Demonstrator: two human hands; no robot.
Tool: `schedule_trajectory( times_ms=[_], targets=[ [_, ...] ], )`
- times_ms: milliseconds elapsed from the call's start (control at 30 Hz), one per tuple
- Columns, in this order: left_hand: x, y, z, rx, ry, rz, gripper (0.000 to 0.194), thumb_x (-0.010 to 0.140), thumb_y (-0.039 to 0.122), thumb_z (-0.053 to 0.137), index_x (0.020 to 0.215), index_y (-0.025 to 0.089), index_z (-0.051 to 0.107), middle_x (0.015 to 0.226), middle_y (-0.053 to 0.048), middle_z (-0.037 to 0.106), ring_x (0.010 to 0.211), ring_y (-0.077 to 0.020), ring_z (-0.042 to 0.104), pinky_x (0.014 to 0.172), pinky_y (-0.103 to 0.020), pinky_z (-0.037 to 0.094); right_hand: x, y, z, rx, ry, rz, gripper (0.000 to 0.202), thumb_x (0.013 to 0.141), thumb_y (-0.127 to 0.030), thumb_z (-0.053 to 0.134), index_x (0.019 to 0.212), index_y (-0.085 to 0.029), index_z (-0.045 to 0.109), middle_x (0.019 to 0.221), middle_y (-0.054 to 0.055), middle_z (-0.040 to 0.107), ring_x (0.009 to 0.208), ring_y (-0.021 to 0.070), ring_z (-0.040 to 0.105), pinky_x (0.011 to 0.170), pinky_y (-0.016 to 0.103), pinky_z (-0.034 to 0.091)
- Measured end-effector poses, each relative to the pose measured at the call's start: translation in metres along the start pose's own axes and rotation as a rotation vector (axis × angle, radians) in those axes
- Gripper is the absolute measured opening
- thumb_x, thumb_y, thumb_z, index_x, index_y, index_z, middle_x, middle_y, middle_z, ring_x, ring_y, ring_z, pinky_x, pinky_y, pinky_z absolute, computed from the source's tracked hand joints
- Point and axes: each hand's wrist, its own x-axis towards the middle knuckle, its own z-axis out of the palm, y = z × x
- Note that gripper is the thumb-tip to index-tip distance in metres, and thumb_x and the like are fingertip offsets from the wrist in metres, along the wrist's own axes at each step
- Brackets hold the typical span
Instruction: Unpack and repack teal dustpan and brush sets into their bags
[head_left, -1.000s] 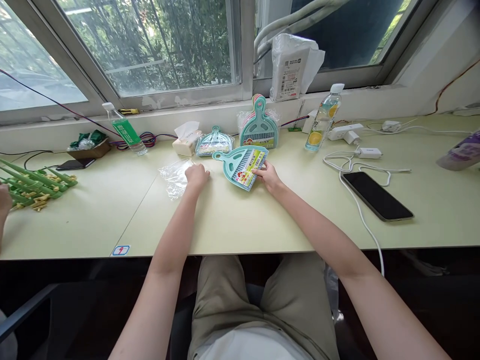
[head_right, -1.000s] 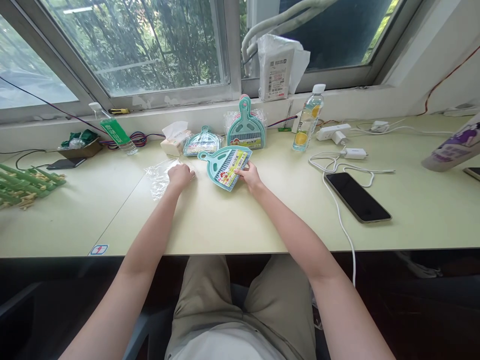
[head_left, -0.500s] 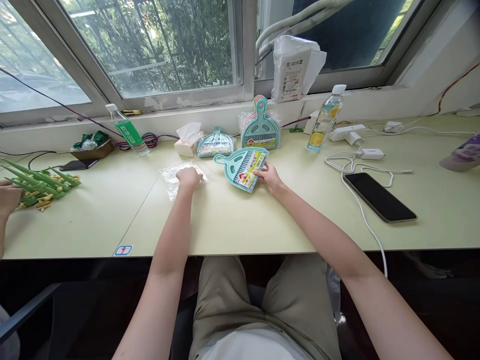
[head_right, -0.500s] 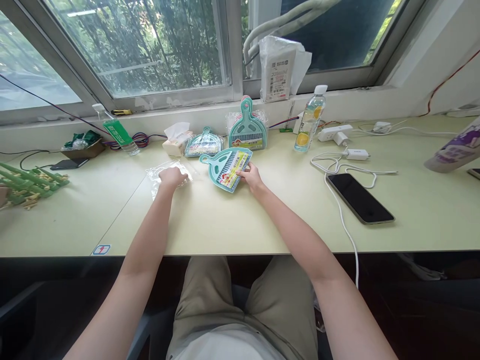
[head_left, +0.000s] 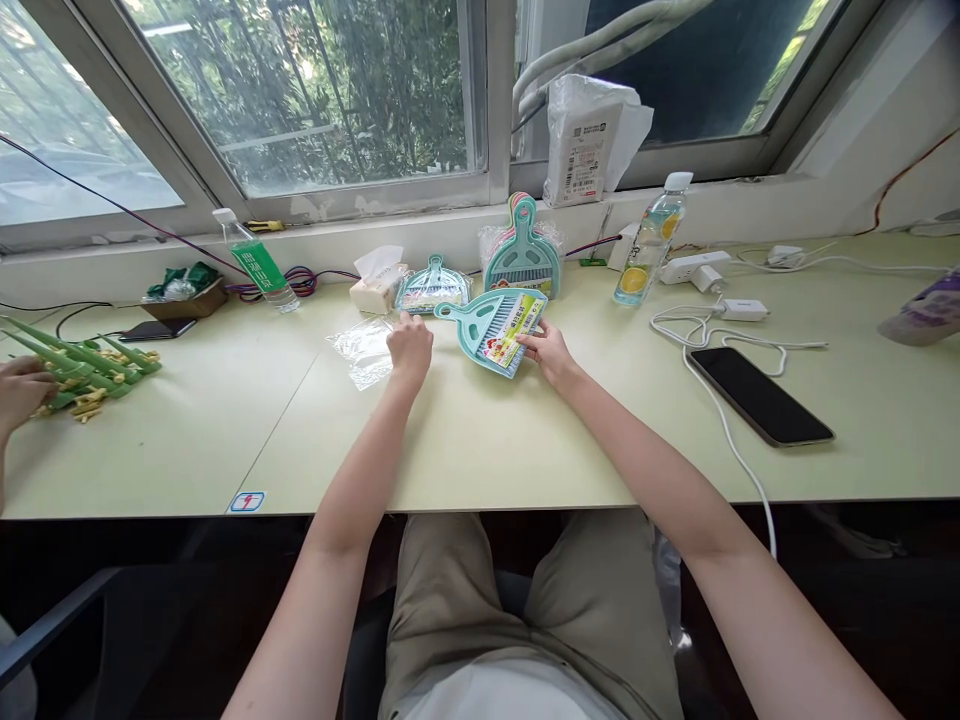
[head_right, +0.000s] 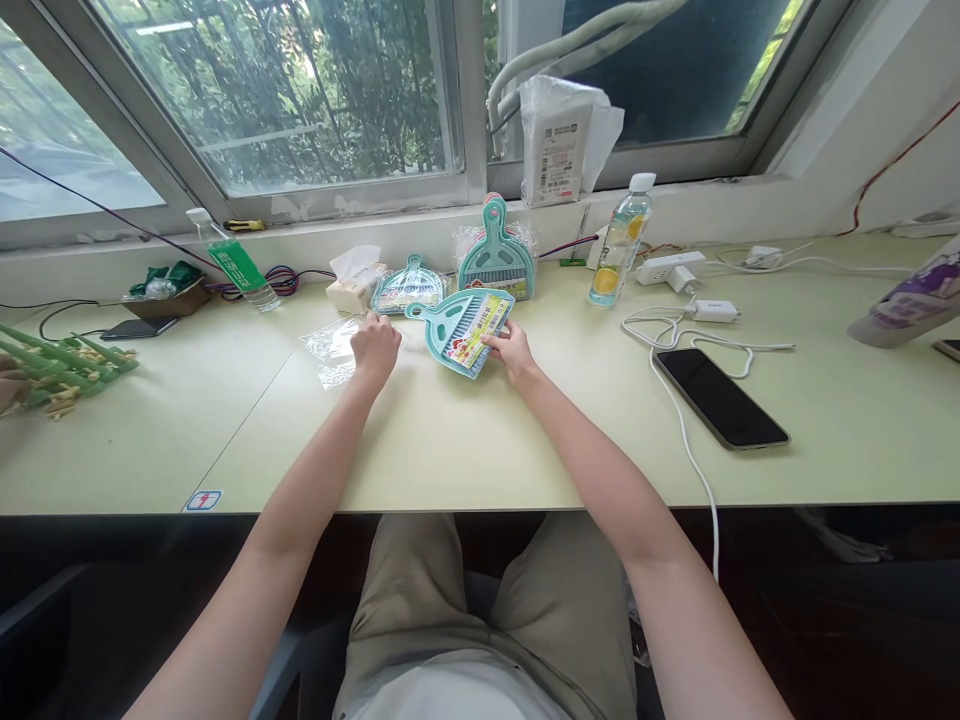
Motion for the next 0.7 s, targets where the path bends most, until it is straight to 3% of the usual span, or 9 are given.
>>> schedule_trajectory(
  times_ms=[133, 233, 333, 500, 700],
  targets=[
    [0.008, -0.017, 0.004, 0.052, -0.089, -0.117, 0.053, 0.093, 0.047, 0.034, 0.107, 0.006, 0.065, 0.107, -0.023, 0.065, 0.101, -0.0353, 0.061, 0.084, -0.041, 0.044, 0.004, 0.001, -0.006, 0.016, 0.039, -0.013, 0.036, 0.069, -0.008, 0.069, 0.100, -0.022, 0.057, 0.088, 0.000, 0.073, 0.083, 0.0185, 0.072, 0.084, 0.038, 0.062],
    [0.017, -0.041, 0.008, 0.069, -0.184, -0.198, 0.054, 0.090, 0.048, 0.038, 0.110, 0.006, 0.065, 0.113, -0.024, 0.065, 0.105, -0.0352, 0.061, 0.084, -0.039, 0.045, 0.004, 0.002, -0.006, 0.004, 0.039, -0.002, 0.036, 0.069, -0.008, 0.069, 0.100, -0.022, 0.058, 0.088, 0.001, 0.073, 0.085, 0.0195, 0.072, 0.084, 0.040, 0.062],
    [0.021, -0.052, 0.013, 0.053, -0.299, -0.190, 0.050, 0.089, 0.043, 0.041, 0.116, 0.008, 0.063, 0.120, -0.022, 0.064, 0.114, -0.0336, 0.059, 0.086, -0.036, 0.045, 0.002, 0.004, -0.003, -0.007, 0.024, 0.007, 0.036, 0.069, -0.009, 0.070, 0.100, -0.022, 0.057, 0.088, 0.001, 0.074, 0.086, 0.0203, 0.072, 0.085, 0.041, 0.062],
    [0.019, -0.048, 0.015, 0.080, -0.353, -0.124, 0.046, 0.089, 0.031, 0.038, 0.122, 0.010, 0.062, 0.127, -0.021, 0.061, 0.119, -0.0307, 0.057, 0.086, -0.034, 0.045, 0.002, 0.006, -0.002, -0.019, 0.002, 0.017, 0.040, 0.067, -0.009, 0.073, 0.101, -0.022, 0.057, 0.089, 0.002, 0.074, 0.085, 0.0209, 0.073, 0.084, 0.042, 0.062],
    [0.016, -0.043, 0.011, 0.104, -0.314, -0.102, 0.064, 0.093, 0.054, 0.026, 0.109, 0.010, 0.070, 0.119, -0.023, 0.065, 0.111, -0.0342, 0.060, 0.081, -0.037, 0.045, 0.001, 0.007, -0.002, -0.031, 0.003, 0.025, 0.043, 0.067, -0.009, 0.073, 0.105, -0.022, 0.058, 0.090, 0.002, 0.074, 0.086, 0.0210, 0.073, 0.085, 0.042, 0.062]
  ],
)
